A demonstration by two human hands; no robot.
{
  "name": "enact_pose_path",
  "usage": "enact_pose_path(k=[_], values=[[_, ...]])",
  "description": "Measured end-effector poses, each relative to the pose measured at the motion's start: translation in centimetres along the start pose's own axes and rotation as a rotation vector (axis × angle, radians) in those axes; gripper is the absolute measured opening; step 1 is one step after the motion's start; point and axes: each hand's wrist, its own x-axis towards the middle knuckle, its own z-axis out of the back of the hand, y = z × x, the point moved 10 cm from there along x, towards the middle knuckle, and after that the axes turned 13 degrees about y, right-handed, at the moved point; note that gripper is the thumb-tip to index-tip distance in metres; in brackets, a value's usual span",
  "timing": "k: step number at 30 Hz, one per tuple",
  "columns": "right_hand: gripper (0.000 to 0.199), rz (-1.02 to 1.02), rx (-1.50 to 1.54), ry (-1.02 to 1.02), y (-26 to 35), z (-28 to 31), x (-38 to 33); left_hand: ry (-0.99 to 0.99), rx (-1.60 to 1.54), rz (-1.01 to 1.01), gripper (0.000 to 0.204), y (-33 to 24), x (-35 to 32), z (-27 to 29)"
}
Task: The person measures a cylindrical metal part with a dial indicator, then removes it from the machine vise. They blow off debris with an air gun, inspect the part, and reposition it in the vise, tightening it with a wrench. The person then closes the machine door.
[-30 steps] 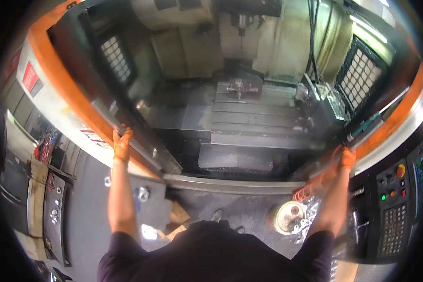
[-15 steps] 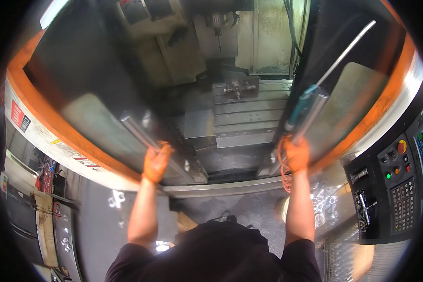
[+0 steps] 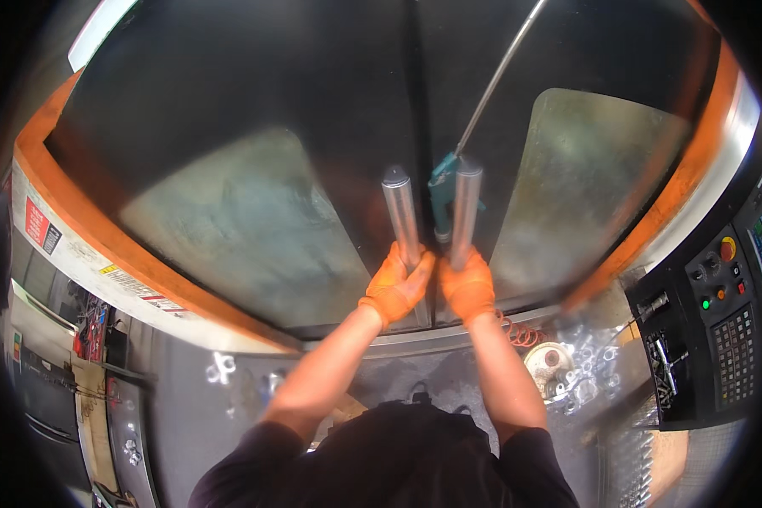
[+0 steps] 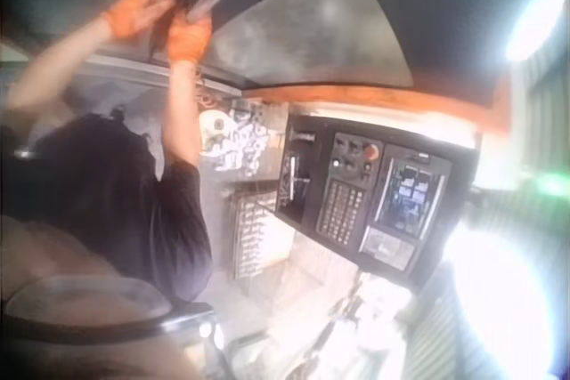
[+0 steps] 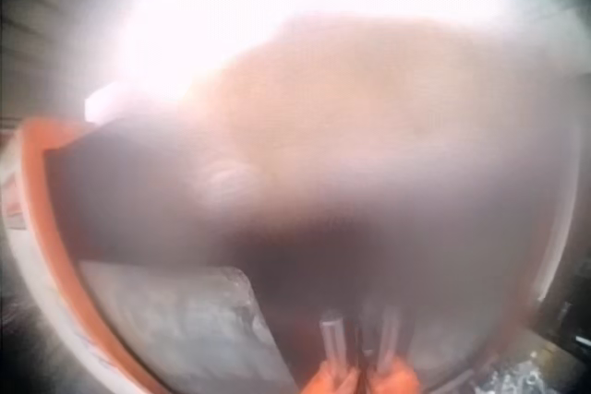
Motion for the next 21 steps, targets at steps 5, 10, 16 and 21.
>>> enact_pose_path(k=[5,10,16,21], values=[[0.034,-0.201,0.033,0.078,1.3,1.7,-0.9,0.084,-0.014,0.041,0.039,-0.3,0.5,-1.3],[0.049,0.066,-0.35,0.126,3.6,1.3,0.8,0.03,-0.061,0.115,0.043,0.2,1.6,-1.2],[0.047,0.254,-0.325,0.28,0.8,-0.6,1.6,-0.088,0.235,0.103,0.034,-0.3,0.2,-0.2],[0.046,0.342,-0.07,0.327,-7.9,2.7,8.5,-0.116,0.119,0.206,0.079,0.5,0.4,-6.1]])
